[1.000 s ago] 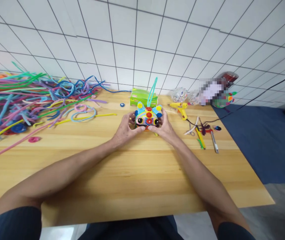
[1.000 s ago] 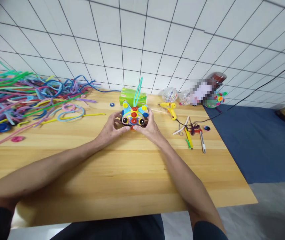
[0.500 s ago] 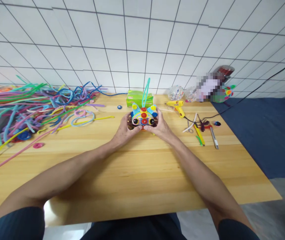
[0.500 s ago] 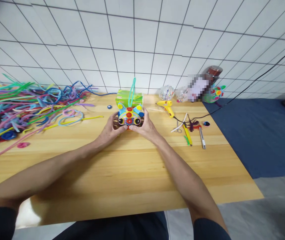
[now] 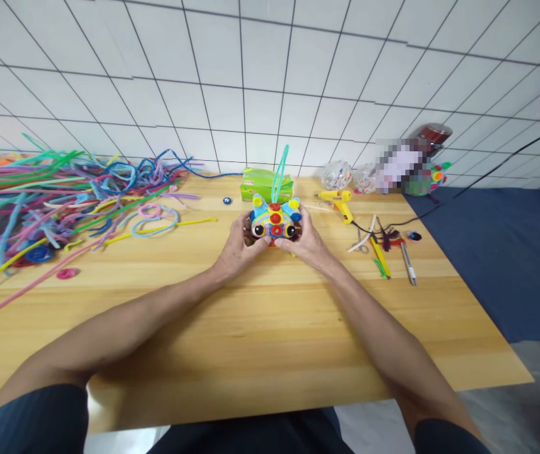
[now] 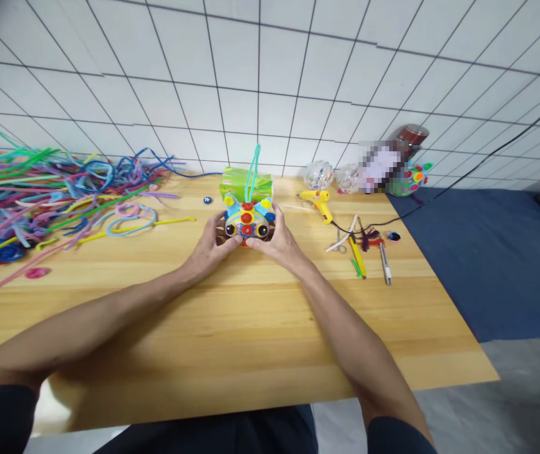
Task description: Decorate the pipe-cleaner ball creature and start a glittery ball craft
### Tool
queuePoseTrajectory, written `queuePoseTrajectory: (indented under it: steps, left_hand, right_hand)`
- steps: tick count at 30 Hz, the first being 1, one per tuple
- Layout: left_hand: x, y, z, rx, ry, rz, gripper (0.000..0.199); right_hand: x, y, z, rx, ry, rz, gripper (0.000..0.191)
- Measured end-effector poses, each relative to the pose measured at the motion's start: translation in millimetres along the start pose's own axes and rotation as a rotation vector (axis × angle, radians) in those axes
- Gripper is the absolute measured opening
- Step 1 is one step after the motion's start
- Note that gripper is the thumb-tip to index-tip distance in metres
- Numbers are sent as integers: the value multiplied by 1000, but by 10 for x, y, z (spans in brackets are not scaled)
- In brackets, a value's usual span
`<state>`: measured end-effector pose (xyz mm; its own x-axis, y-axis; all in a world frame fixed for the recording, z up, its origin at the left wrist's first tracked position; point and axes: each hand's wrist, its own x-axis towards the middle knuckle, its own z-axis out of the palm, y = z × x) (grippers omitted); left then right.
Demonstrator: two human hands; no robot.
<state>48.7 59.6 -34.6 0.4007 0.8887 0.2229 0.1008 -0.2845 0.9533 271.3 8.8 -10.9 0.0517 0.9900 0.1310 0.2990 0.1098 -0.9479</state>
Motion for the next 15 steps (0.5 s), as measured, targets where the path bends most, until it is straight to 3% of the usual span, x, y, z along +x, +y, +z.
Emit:
queuePoseTrajectory:
  steps: [4, 10, 15]
  left_hand:
    - [-22, -18, 2, 31, 8, 61, 84]
    - [-21, -85, -30, 0, -10, 112, 102]
    - [43, -96, -18, -88, -70, 146, 101]
  right_hand:
    - [-16, -15, -11, 3, -5, 10, 129]
    - [-22, -24, -38, -10, -4, 37, 133]
    - [-23, -29, -25, 37, 6, 67, 143]
